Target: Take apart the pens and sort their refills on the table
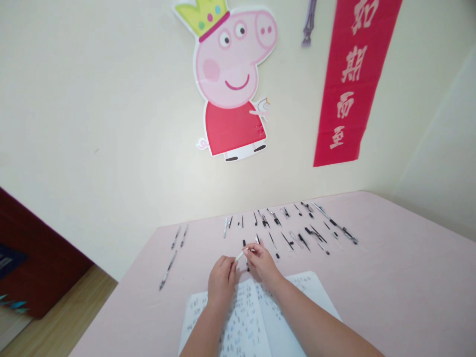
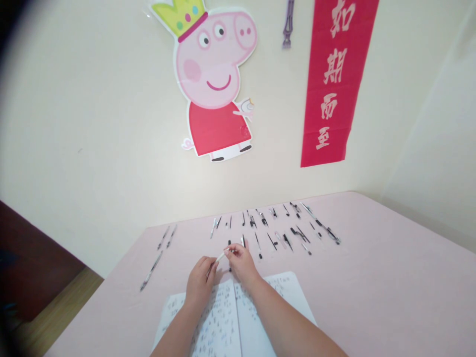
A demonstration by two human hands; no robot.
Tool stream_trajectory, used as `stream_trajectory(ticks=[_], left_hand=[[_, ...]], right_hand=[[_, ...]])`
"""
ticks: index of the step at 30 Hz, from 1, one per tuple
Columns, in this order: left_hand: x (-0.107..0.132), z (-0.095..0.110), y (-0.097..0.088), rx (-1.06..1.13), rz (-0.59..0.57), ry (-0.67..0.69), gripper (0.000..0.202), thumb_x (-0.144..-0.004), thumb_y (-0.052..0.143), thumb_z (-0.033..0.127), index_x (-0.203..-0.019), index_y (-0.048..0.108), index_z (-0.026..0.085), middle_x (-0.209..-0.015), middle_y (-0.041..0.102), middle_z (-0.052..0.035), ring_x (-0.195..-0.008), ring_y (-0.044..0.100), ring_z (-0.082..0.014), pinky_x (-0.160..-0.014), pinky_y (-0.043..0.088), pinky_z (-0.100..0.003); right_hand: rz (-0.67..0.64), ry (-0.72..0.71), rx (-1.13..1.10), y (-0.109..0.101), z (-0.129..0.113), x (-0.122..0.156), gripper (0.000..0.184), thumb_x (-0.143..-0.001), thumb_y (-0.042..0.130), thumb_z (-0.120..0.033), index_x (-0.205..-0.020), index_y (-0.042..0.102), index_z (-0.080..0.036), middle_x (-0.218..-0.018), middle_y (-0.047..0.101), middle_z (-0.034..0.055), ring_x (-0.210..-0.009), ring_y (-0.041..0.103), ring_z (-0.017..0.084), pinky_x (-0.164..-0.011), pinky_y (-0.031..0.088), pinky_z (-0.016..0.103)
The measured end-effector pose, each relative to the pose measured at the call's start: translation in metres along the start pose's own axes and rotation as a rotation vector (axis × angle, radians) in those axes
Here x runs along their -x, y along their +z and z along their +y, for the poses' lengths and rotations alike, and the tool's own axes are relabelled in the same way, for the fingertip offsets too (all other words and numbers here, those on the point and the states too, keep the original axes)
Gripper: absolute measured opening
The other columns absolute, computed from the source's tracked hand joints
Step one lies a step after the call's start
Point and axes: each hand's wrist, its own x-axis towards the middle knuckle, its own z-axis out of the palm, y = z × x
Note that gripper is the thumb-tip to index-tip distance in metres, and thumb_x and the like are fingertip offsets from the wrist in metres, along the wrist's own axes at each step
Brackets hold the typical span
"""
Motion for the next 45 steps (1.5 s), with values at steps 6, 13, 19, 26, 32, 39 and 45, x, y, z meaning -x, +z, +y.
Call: stream_trajectory(ticks=[6,13,19,26,32,39,45], left_hand=[[0.000,-0.002,0.001,-0.015,-0.004,-0.007,0.026,-0.088,0.035,0.030,-0.085,0.060,0.020,-0.079,0.059,-0.0048,-0.077,0.056,-0.0179,-0.069,0.044,-0.031],[0.000,-0.003,0.001,-0.021,0.012,-0.025,0.025,-0.088,0.036,0.030,-0.082,0.059,0.021,-0.078,0.059,-0.0044,-0.075,0.057,-0.0183,-0.068,0.045,-0.032],[0.000,-0.005,0.001,-0.038,0.021,-0.040,0.021,-0.085,0.040,0.028,-0.082,0.059,0.020,-0.078,0.059,-0.0039,-0.075,0.057,-0.0181,-0.068,0.044,-0.031],[-0.001,-0.006,0.001,-0.049,0.005,-0.069,0.019,-0.084,0.041,0.026,-0.082,0.058,0.019,-0.080,0.059,-0.0043,-0.078,0.057,-0.0183,-0.070,0.044,-0.031],[-0.001,-0.009,0.001,-0.057,0.006,-0.105,0.018,-0.084,0.041,0.026,-0.081,0.057,0.019,-0.080,0.058,-0.0044,-0.078,0.056,-0.0190,-0.070,0.043,-0.032],[-0.003,-0.005,0.002,0.059,0.089,-0.155,0.023,-0.085,0.039,0.032,-0.084,0.057,0.018,-0.081,0.060,-0.0052,-0.077,0.056,-0.0182,-0.070,0.043,-0.030],[-0.003,0.009,0.000,0.142,0.006,-0.228,0.027,-0.086,0.035,0.036,-0.088,0.056,0.019,-0.077,0.062,-0.0032,-0.071,0.057,-0.0168,-0.065,0.041,-0.027]], right_hand=[[0.000,0.010,-0.087,-0.001,-0.003,0.000,0.031,-0.063,0.068,-0.043,-0.074,0.059,-0.016,-0.051,0.044,-0.0069,-0.042,0.035,0.006,-0.042,0.026,0.020],[0.162,-0.012,-0.146,-0.007,-0.003,-0.004,0.032,-0.065,0.066,-0.045,-0.079,0.059,-0.017,-0.051,0.047,-0.0059,-0.042,0.038,0.007,-0.040,0.026,0.020],[0.233,-0.046,-0.151,-0.008,-0.009,-0.005,0.030,-0.065,0.067,-0.044,-0.076,0.057,-0.017,-0.058,0.051,-0.0040,-0.044,0.040,0.007,-0.041,0.029,0.021],[0.350,-0.052,-0.179,-0.019,-0.013,-0.012,0.028,-0.071,0.060,-0.045,-0.083,0.054,-0.021,-0.051,0.045,-0.0072,-0.042,0.038,0.009,-0.042,0.031,0.022],[0.549,-0.133,-0.143,-0.038,-0.019,-0.020,0.028,-0.069,0.061,-0.043,-0.083,0.054,-0.020,-0.055,0.049,-0.0057,-0.047,0.044,0.010,-0.045,0.033,0.022],[0.359,-0.038,-0.160,-0.024,-0.017,-0.016,0.032,-0.066,0.064,-0.044,-0.081,0.056,-0.017,-0.050,0.049,-0.0076,-0.041,0.039,0.007,-0.040,0.030,0.018],[0.080,0.045,-0.148,0.002,-0.012,-0.002,0.034,-0.061,0.069,-0.042,-0.078,0.059,-0.014,-0.055,0.054,-0.0044,-0.042,0.043,0.006,-0.038,0.032,0.017]])
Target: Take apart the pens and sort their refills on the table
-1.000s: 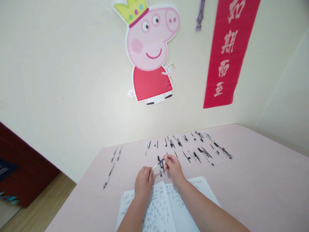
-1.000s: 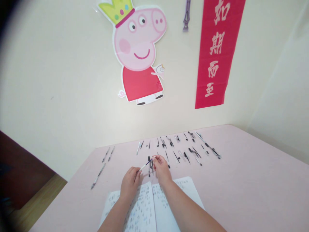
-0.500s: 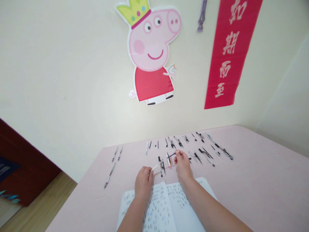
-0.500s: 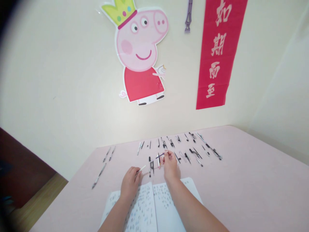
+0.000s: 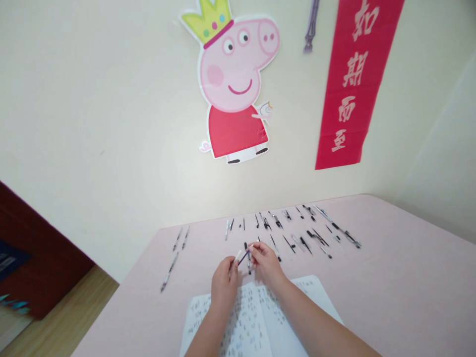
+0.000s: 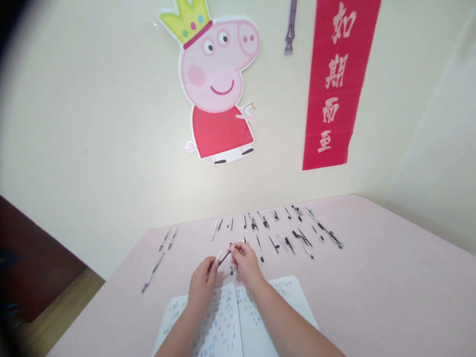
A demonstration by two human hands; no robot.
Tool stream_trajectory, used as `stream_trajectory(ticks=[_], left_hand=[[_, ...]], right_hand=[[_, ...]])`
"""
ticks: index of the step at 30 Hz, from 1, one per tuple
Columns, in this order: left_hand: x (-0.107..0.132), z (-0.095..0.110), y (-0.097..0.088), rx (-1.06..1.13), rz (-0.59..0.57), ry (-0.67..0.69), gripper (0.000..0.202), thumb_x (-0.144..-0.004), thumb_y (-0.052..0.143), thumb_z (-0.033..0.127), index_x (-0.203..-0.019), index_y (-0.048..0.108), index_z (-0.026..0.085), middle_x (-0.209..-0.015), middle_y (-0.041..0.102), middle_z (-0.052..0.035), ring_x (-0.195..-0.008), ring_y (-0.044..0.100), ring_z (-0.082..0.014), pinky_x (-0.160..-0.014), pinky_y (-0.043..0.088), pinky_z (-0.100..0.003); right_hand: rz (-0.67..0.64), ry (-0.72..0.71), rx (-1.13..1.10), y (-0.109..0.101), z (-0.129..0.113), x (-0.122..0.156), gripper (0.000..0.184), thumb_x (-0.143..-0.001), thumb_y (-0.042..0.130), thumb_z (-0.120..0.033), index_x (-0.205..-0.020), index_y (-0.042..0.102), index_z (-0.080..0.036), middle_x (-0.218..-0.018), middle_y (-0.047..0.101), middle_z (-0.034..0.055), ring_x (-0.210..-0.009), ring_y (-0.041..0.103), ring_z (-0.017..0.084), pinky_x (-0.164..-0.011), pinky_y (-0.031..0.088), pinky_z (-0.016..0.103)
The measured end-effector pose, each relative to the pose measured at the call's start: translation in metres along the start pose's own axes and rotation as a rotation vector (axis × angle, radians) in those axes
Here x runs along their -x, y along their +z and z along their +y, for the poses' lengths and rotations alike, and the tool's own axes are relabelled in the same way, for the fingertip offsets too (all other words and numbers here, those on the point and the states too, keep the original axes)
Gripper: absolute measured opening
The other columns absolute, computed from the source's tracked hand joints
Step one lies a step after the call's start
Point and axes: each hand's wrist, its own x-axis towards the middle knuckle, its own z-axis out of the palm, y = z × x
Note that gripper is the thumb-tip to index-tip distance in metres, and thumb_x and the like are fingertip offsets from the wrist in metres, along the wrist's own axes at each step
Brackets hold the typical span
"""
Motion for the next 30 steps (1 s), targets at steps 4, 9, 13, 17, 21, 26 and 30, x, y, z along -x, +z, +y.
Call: stream_trajectory(ticks=[4,9,13,17,21,26,30], left_hand=[[0.000,0.002,0.001,0.011,-0.061,-0.006,0.025,-0.086,0.036,0.035,-0.090,0.055,0.019,-0.077,0.062,-0.0030,-0.071,0.056,-0.0168,-0.065,0.040,-0.027],[0.000,-0.003,0.004,0.036,-0.054,0.025,0.022,-0.084,0.038,0.031,-0.093,0.054,0.018,-0.084,0.063,-0.0055,-0.078,0.057,-0.0182,-0.071,0.042,-0.030],[-0.002,-0.008,0.002,0.060,-0.020,0.039,0.023,-0.083,0.038,0.030,-0.094,0.055,0.018,-0.087,0.063,-0.0061,-0.082,0.057,-0.0192,-0.075,0.043,-0.032],[-0.009,-0.013,-0.003,0.115,0.086,-0.014,0.024,-0.079,0.043,0.030,-0.093,0.057,0.018,-0.089,0.063,-0.0068,-0.085,0.057,-0.0208,-0.078,0.043,-0.034],[-0.017,-0.025,-0.006,0.258,0.136,-0.186,0.022,-0.072,0.044,0.027,-0.088,0.058,0.018,-0.077,0.063,-0.0033,-0.073,0.057,-0.0190,-0.069,0.045,-0.031],[-0.022,-0.039,-0.004,0.401,0.142,-0.297,0.022,-0.065,0.050,0.025,-0.084,0.058,0.017,-0.070,0.060,-0.0002,-0.064,0.054,-0.0149,-0.062,0.043,-0.027],[-0.021,-0.045,0.002,0.490,0.085,-0.459,0.028,-0.063,0.050,0.024,-0.089,0.056,0.016,-0.057,0.050,0.0051,-0.042,0.042,-0.0087,-0.043,0.033,-0.021]], right_hand=[[-0.073,0.018,0.004,0.003,0.005,0.003,0.035,-0.060,0.069,-0.043,-0.078,0.060,-0.013,-0.054,0.052,-0.0054,-0.041,0.043,0.005,-0.037,0.032,0.016],[-0.060,0.023,0.006,0.000,0.003,0.003,0.034,-0.061,0.069,-0.042,-0.077,0.060,-0.013,-0.051,0.052,-0.0052,-0.041,0.043,0.006,-0.038,0.032,0.016],[0.014,-0.028,0.023,-0.007,0.001,-0.002,0.031,-0.064,0.066,-0.041,-0.078,0.059,-0.014,-0.074,0.063,0.0030,-0.048,0.048,0.006,-0.041,0.035,0.017],[0.011,-0.052,0.149,-0.007,0.007,-0.004,0.027,-0.071,0.059,-0.038,-0.084,0.061,-0.014,-0.075,0.062,0.0030,-0.048,0.049,0.007,-0.041,0.034,0.018],[-0.166,-0.205,0.528,0.003,0.009,0.007,0.020,-0.074,0.053,-0.026,-0.083,0.067,-0.015,-0.073,0.061,0.0031,-0.057,0.053,0.011,-0.053,0.042,0.022],[-0.493,-0.363,1.179,0.017,0.002,0.030,0.023,-0.079,0.050,-0.018,-0.089,0.070,-0.020,-0.080,0.064,0.0042,-0.078,0.058,0.014,-0.073,0.041,0.023],[-0.579,-0.386,1.540,0.029,0.002,0.040,0.022,-0.082,0.048,-0.021,-0.081,0.070,-0.017,-0.080,0.064,0.0067,-0.072,0.059,0.016,-0.064,0.041,0.023]])
